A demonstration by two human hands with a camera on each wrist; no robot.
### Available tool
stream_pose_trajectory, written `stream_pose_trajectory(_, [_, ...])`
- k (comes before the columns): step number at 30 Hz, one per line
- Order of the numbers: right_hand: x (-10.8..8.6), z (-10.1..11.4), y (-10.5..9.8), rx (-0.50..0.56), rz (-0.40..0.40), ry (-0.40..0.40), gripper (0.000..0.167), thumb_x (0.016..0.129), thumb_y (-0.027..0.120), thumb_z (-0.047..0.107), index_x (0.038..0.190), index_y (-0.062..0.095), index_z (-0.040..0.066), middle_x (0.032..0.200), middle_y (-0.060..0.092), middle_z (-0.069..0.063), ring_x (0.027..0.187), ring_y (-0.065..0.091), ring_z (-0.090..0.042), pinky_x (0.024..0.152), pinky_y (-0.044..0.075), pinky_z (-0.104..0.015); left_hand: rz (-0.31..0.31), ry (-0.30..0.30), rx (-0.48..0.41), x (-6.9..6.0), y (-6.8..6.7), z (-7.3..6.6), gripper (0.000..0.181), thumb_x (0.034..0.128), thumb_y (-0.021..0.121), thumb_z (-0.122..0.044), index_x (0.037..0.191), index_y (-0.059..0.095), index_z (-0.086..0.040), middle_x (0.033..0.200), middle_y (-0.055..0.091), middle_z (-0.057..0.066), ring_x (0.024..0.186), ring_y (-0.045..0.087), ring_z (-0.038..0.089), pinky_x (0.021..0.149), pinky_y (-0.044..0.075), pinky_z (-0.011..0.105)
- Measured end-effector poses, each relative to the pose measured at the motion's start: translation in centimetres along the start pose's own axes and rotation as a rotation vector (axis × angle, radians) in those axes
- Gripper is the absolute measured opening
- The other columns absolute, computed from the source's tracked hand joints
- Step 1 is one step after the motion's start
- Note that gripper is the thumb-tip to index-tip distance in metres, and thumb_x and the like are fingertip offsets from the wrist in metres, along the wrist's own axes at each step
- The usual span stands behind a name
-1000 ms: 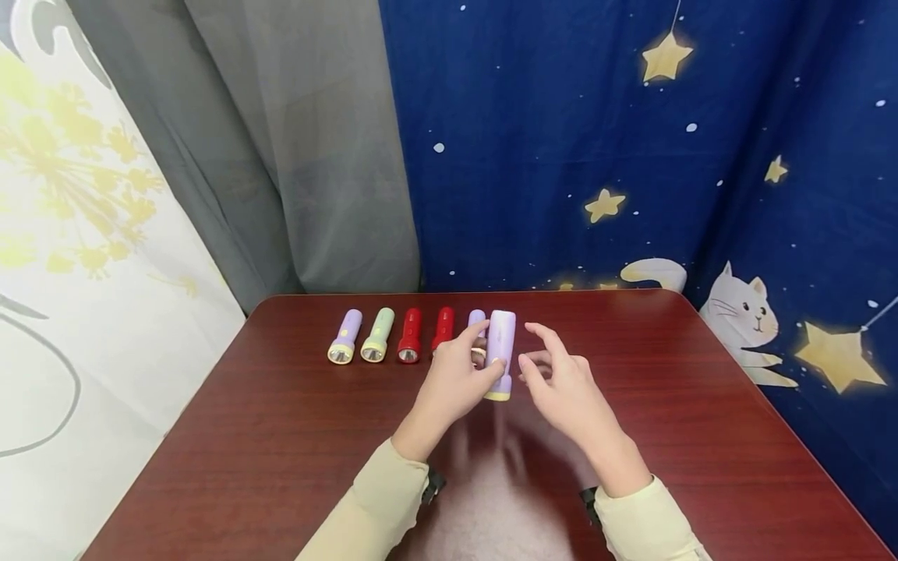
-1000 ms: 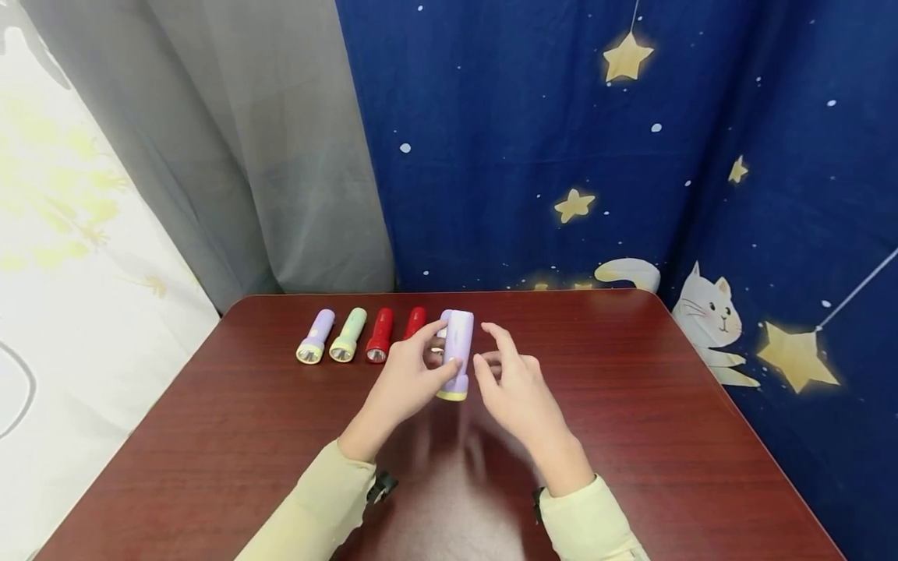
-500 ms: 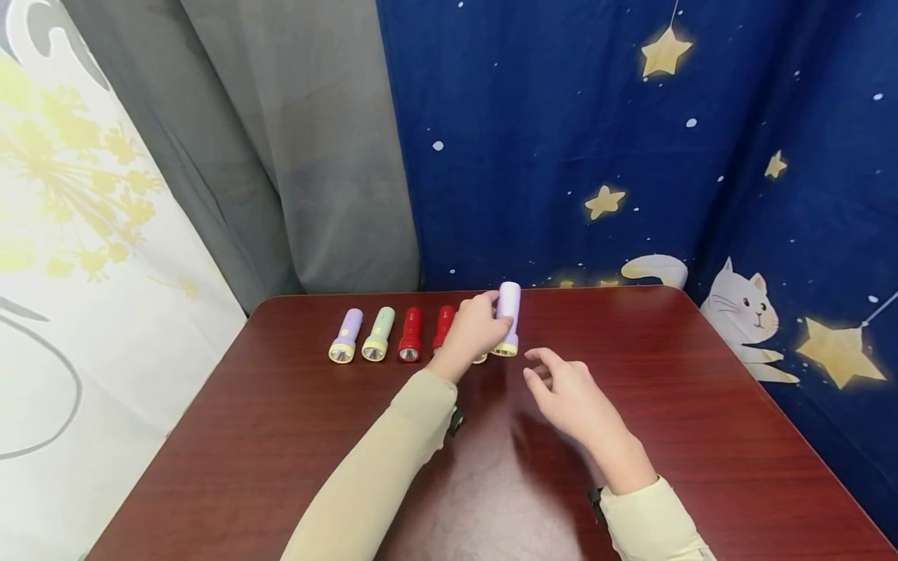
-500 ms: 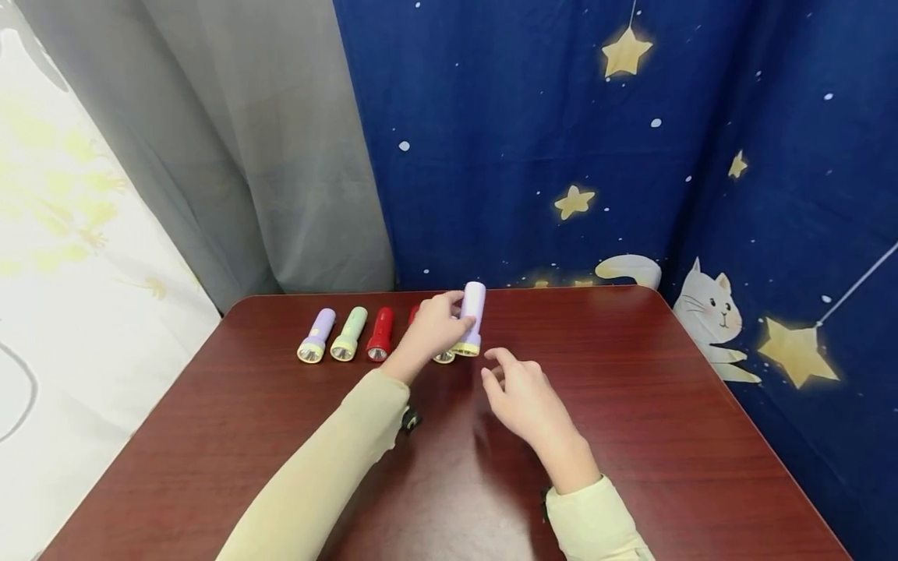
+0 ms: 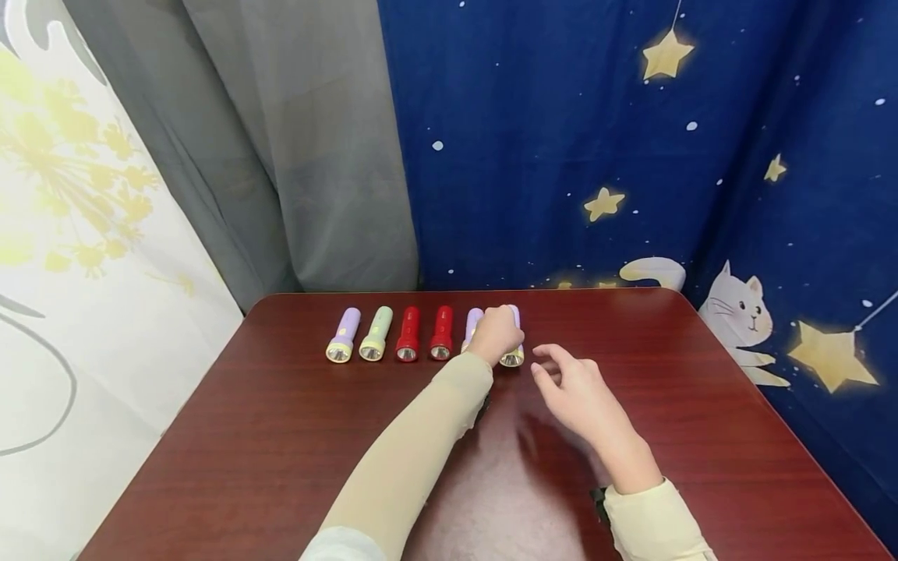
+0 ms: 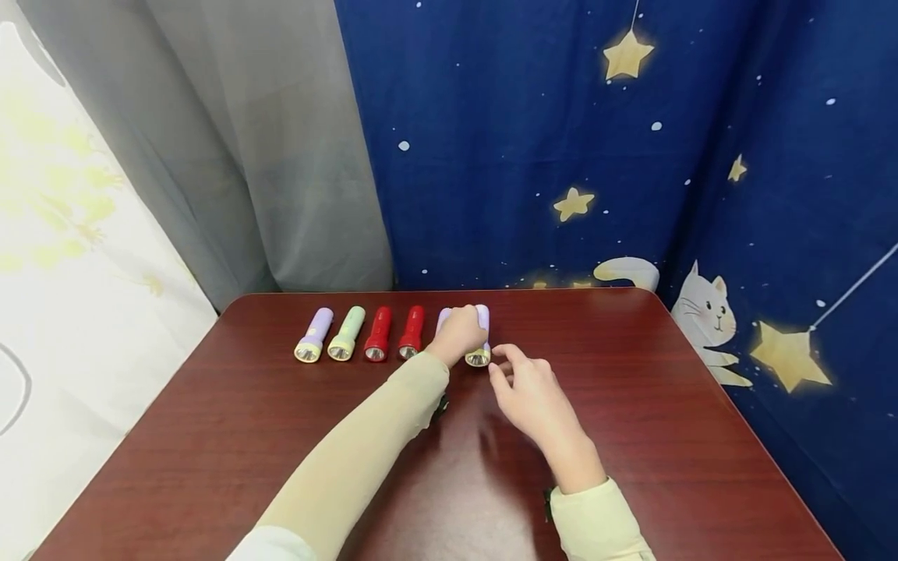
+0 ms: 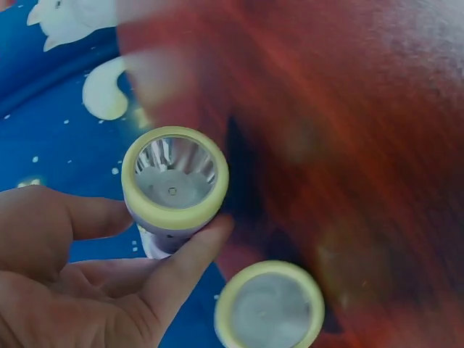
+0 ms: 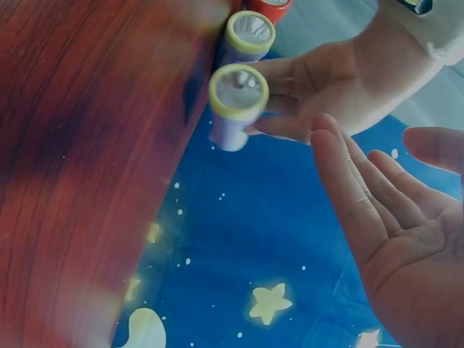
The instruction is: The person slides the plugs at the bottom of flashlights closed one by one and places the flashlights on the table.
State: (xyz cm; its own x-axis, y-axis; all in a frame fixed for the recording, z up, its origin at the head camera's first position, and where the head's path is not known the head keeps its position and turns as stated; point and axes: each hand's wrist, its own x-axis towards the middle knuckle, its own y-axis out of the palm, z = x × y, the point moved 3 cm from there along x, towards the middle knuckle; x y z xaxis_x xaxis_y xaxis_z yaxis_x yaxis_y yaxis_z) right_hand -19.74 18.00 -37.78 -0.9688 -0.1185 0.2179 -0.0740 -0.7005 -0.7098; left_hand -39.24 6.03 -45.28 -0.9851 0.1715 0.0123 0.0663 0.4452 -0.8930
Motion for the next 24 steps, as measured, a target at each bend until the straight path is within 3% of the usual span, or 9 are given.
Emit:
stream_pose_trajectory(2, [-0.1,0.1,0.1,0.008,0.001,-0.004,0.031,0.106,0.061,0.020,0.133,0.066,0.006,0.113,0.081,-0.014,0.101,0.080,-0.027,0.094,0.063,-0.050,0.052,0.000,-0.003,2.3,2.5,1.8,0.011,0.0842,0.077,-0.026,0.086,0.076,-0.015,0.084,0.075,0.005,0.071,0.068,0.019,0.067,0.058,0.035])
stream_pose_trajectory(4, [-0.1,0.1,0.2,0.013,0.008,-0.004,0.031,0.106,0.060,0.020,0.132,0.066,0.006,0.112,0.081,-0.013,0.101,0.080,-0.027,0.094,0.063,-0.050,0.077,-0.011,0.002,2.1,2.8,1.8,0.010,0.0861,0.077,-0.026,0.087,0.077,-0.016,0.087,0.077,0.006,0.072,0.070,0.019,0.068,0.060,0.035])
stream_pose_trajectory(6, [-0.2,0.1,0.3,0.017,0.014,-0.003,0.030,0.106,0.060,0.020,0.132,0.066,0.006,0.112,0.081,-0.013,0.101,0.080,-0.027,0.095,0.062,-0.051,0.083,-0.013,0.031,0.8,2.0,1.0,0.010,0.0881,0.076,-0.023,0.090,0.078,-0.013,0.091,0.078,0.009,0.074,0.072,0.022,0.070,0.061,0.036])
stream_pose_trajectory(8, [-0.2,0.1,0.2,0.012,0.013,-0.001,0.030,0.106,0.060,0.020,0.132,0.066,0.006,0.112,0.081,-0.013,0.101,0.080,-0.026,0.095,0.062,-0.051,0.076,0.004,0.061,-1.2,0.4,-0.4,0.012,0.0911,0.075,-0.020,0.096,0.079,-0.010,0.095,0.079,0.012,0.077,0.074,0.024,0.074,0.063,0.039])
stream_pose_trajectory(11, [-0.1,0.0,0.1,0.005,0.013,-0.002,0.030,0.106,0.060,0.020,0.132,0.067,0.007,0.113,0.081,-0.012,0.102,0.079,-0.027,0.095,0.062,-0.051,0.041,0.069,0.151,-3.9,-2.0,-2.5,0.015,0.0937,0.074,-0.016,0.103,0.078,-0.005,0.098,0.080,0.012,0.081,0.078,0.026,0.078,0.065,0.039])
stream_pose_trajectory(13, [-0.1,0.0,0.1,0.001,0.017,-0.004,0.029,0.106,0.060,0.021,0.131,0.067,0.008,0.113,0.081,-0.012,0.102,0.079,-0.026,0.095,0.062,-0.051,0.027,0.113,0.214,-5.0,-2.7,-3.3,0.017,0.0969,0.072,-0.016,0.109,0.077,-0.004,0.102,0.080,0.011,0.086,0.079,0.027,0.081,0.065,0.038])
stream_pose_trajectory(18, [-0.2,-0.1,0.3,0.000,0.034,-0.005,0.028,0.106,0.060,0.021,0.130,0.068,0.009,0.112,0.081,-0.010,0.101,0.079,-0.024,0.094,0.062,-0.048,0.016,0.158,0.352,-5.7,-2.8,-3.9,0.021,0.1031,0.064,-0.015,0.116,0.078,-0.009,0.111,0.078,0.008,0.095,0.080,0.026,0.086,0.065,0.037])
stream_pose_trajectory(24, [-0.3,-0.1,0.3,0.002,0.038,0.005,0.028,0.107,0.060,0.022,0.130,0.068,0.009,0.112,0.081,-0.009,0.101,0.079,-0.023,0.094,0.062,-0.048,0.029,0.149,0.380,-5.4,-2.9,-3.7,0.022,0.1023,0.065,-0.017,0.119,0.079,-0.011,0.114,0.078,0.009,0.100,0.079,0.025,0.089,0.065,0.038])
